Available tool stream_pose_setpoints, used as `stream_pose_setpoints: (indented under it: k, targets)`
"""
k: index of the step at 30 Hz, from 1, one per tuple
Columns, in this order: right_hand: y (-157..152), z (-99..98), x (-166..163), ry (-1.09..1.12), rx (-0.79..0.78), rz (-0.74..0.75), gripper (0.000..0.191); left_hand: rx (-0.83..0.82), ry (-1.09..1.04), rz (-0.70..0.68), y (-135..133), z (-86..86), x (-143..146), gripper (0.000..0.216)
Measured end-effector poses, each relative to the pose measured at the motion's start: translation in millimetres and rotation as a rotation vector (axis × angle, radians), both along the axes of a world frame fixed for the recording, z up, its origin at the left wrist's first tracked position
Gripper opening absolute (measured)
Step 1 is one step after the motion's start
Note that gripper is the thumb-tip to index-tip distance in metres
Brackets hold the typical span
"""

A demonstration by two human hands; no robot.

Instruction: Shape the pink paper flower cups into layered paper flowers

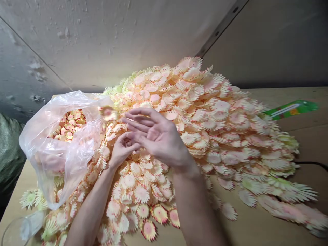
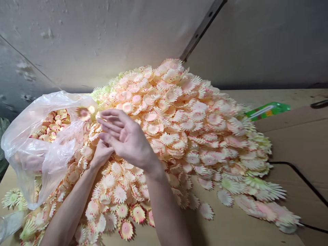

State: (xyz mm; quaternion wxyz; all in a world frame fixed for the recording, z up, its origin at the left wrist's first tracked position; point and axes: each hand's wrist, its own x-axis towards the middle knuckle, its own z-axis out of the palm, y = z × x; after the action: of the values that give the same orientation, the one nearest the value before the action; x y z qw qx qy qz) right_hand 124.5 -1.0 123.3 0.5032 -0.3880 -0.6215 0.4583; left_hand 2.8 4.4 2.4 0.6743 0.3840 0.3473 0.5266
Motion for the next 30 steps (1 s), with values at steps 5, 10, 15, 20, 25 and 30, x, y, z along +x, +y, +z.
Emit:
stream_pose_setpoints:
  k: [5, 10, 15, 20, 25, 30]
  targets:
    - [-19.8, 16.8, 11.5, -0.100, 0.046, -0.158, 0.028, -0.007, 0.068, -0.012, -0.4, 6.8, -2.5, 0.041]
    - [-55.7, 20.9, 57.2, -0.400, 0.109, -0.377, 0.043, 0.020, 0.100, -0.023, 1.3, 13.2, -4.3, 0.032]
    - [-117.6, -16.1, 91.6, -0.862, -0.174, -0.067, 0.033, 0.004, 0.120, 0.016, 0.5, 19.1, -4.1, 0.035]
    - [-175.3, -60.7, 98.3, -0.996, -0.541, -0.127, 0.024, 0.020, 0.128, 0.019, 1.0, 19.8, -4.2, 0.036]
    - [-208.5, -89.6, 95.6, -0.694, -0.505, -0.319, 0.028, 0.068, 0.164, 0.032, 4.0, 10.8, -8.0, 0.029]
    - [-232.4, -96.0, 110.2, -0.521, -0.454, -0.525, 0.030, 0.138, 0.184, 0.092, 2.5, 11.5, -7.7, 0.027]
